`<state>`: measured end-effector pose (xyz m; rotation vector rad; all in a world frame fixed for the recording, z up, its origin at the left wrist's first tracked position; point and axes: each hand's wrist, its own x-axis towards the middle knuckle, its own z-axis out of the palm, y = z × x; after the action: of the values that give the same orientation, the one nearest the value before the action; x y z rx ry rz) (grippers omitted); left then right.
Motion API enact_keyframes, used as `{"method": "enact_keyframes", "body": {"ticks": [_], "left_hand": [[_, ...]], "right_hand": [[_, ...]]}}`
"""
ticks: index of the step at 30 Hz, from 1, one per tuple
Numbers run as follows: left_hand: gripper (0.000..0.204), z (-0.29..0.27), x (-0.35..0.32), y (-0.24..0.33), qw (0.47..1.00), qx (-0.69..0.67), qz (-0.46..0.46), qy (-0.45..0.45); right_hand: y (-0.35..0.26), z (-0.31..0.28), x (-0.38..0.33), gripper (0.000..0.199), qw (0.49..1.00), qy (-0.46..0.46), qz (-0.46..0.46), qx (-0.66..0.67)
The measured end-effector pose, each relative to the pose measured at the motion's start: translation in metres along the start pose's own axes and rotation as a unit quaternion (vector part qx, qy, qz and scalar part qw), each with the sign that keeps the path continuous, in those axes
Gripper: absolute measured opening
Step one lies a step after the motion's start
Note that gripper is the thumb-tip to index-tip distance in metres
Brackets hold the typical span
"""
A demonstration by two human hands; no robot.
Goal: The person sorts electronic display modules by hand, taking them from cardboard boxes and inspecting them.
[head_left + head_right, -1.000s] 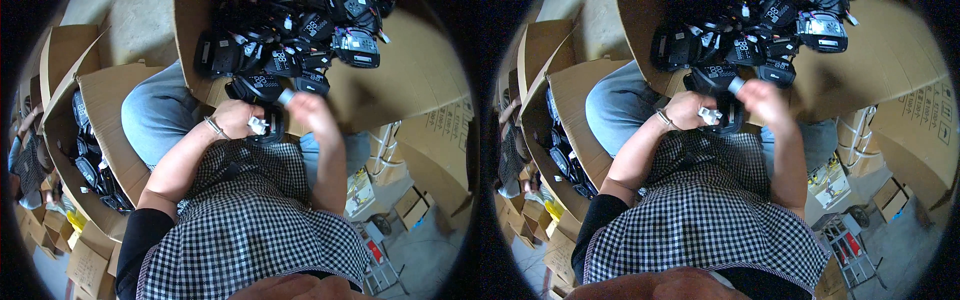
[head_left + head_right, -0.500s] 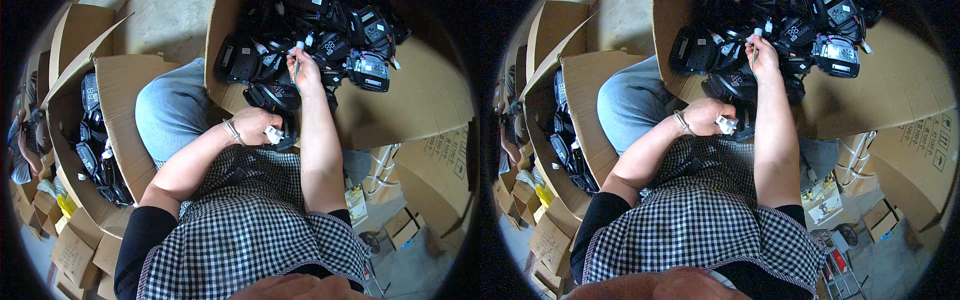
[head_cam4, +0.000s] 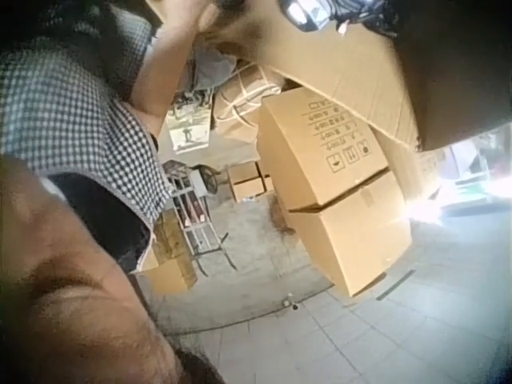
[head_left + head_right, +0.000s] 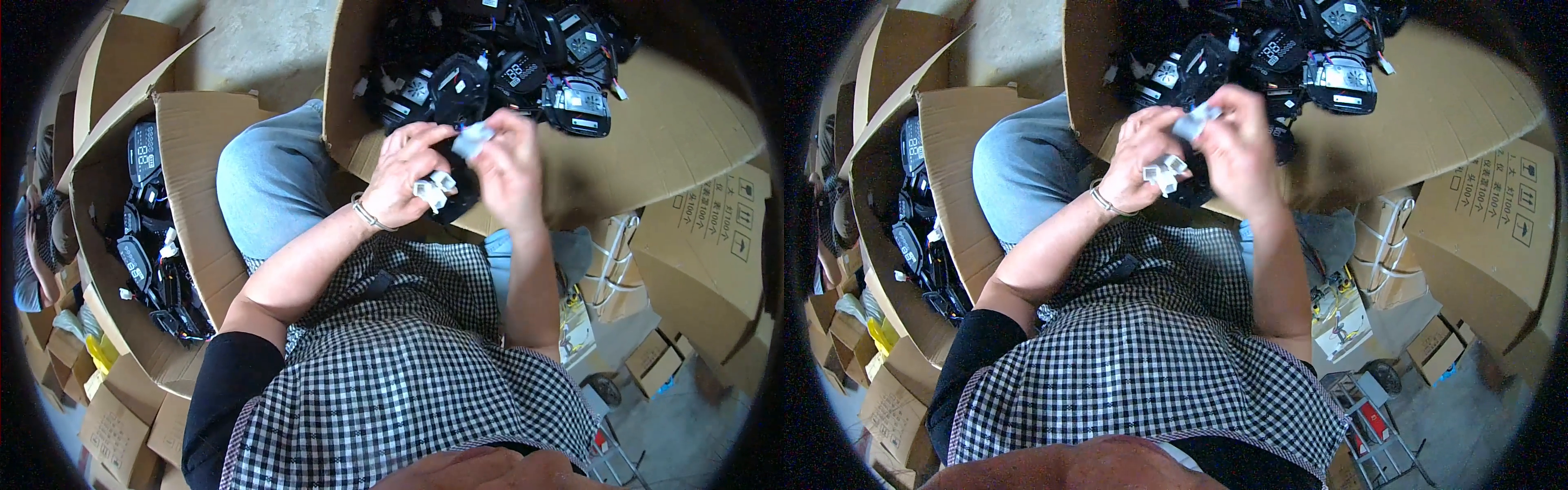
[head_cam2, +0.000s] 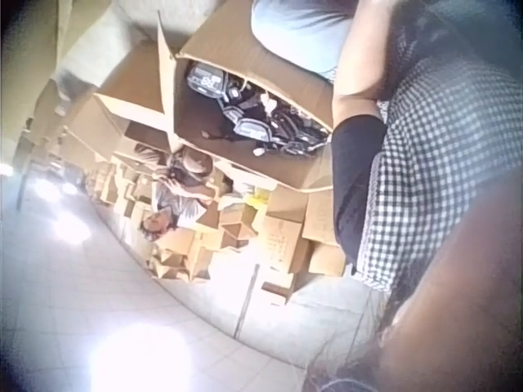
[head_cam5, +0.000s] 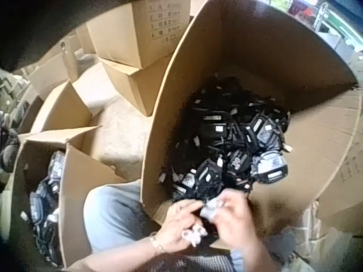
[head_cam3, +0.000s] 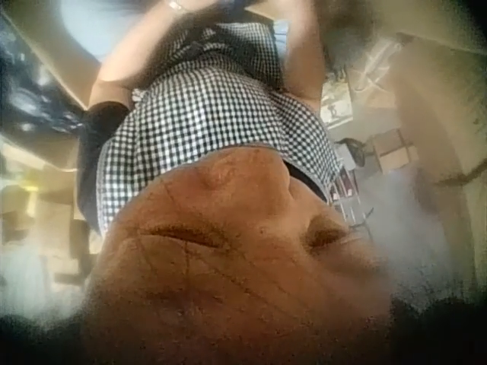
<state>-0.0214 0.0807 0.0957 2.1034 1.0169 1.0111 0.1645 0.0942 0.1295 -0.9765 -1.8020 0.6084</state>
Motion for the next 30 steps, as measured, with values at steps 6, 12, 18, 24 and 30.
{"method": "enact_keyframes", "body": {"ticks": [6,12,18,24,30], "left_hand": [[0.021,-0.005,0.004,-0.002,0.997,-0.044,0.063,-0.031],[0.023,0.004,-0.007,-0.005,0.981,-0.096,-0.145,-0.084],[0.027,-0.003,-0.006,0.002,0.943,-0.227,-0.208,-0.127],[0.022,-0.01,-0.001,0.004,0.887,-0.355,-0.259,-0.141],[0.025,-0.013,0.0,-0.001,0.896,-0.33,-0.262,-0.138]], "right_hand": [[-0.024,0.016,-0.038,0.009,0.998,-0.031,0.052,-0.006],[0.073,0.036,-0.065,0.016,0.757,0.216,0.548,0.282],[0.165,0.043,-0.091,0.023,0.496,0.226,0.676,0.496],[0.182,0.094,-0.11,0.025,0.717,0.071,0.63,0.29],[0.142,0.069,-0.095,0.021,0.774,-0.156,0.605,-0.105]]}}
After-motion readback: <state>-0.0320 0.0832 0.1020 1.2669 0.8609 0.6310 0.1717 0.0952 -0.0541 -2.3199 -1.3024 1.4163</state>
